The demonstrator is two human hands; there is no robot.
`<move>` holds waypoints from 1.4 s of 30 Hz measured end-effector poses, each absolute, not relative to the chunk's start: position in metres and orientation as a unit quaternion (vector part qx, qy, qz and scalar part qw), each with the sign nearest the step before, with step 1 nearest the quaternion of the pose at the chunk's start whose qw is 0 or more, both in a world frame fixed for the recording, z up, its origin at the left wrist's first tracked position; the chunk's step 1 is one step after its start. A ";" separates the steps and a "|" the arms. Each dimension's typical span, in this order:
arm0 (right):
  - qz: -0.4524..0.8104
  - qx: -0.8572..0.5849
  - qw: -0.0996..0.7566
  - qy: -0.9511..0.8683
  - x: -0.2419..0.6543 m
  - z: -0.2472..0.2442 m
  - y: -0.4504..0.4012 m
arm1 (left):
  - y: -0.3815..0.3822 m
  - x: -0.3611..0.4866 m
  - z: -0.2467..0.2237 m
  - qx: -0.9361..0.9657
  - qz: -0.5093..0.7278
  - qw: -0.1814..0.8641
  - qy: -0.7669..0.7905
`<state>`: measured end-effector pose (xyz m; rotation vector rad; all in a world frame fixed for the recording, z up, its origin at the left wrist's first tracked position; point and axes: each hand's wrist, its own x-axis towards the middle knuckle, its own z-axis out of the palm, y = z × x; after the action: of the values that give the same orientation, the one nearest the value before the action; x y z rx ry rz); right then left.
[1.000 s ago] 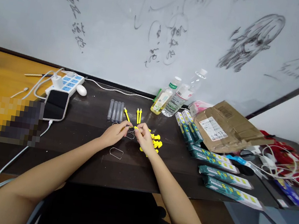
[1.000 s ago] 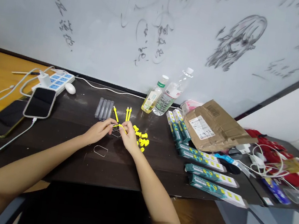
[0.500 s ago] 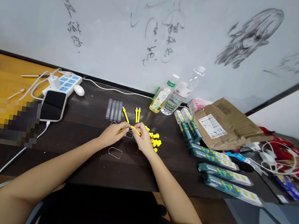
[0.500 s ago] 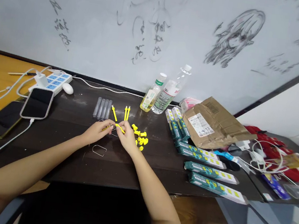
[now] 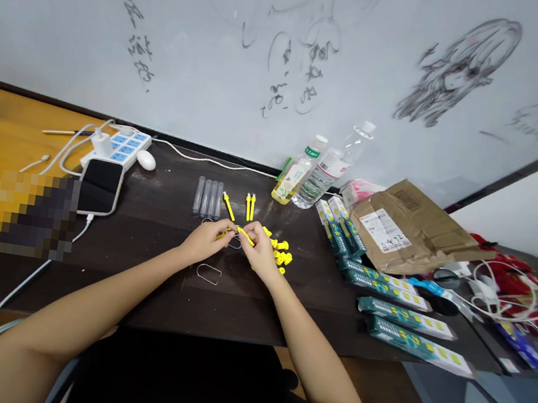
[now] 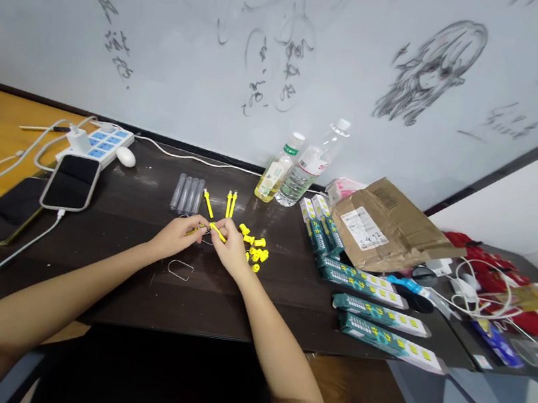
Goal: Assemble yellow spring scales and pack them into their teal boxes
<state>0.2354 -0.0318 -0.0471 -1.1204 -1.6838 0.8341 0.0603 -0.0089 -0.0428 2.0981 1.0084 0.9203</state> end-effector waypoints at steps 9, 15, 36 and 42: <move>0.337 -0.456 0.479 -0.670 0.238 -0.052 -0.029 | -0.001 0.063 -0.046 0.613 0.389 0.589 0.354; 0.370 -0.454 0.467 -0.662 0.239 -0.051 -0.030 | 0.001 0.062 -0.040 0.438 0.459 0.727 0.261; 0.365 -0.476 0.359 -0.715 0.209 -0.057 -0.043 | -0.003 0.057 -0.015 0.296 0.547 0.767 0.159; 0.385 -0.445 0.375 -0.717 0.209 -0.059 -0.042 | -0.003 0.057 -0.015 0.303 0.547 0.765 0.157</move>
<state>0.2089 -0.0419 -0.0593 -1.1388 -1.8343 0.9849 0.0570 -0.0034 -0.0151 0.6579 0.3411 1.1882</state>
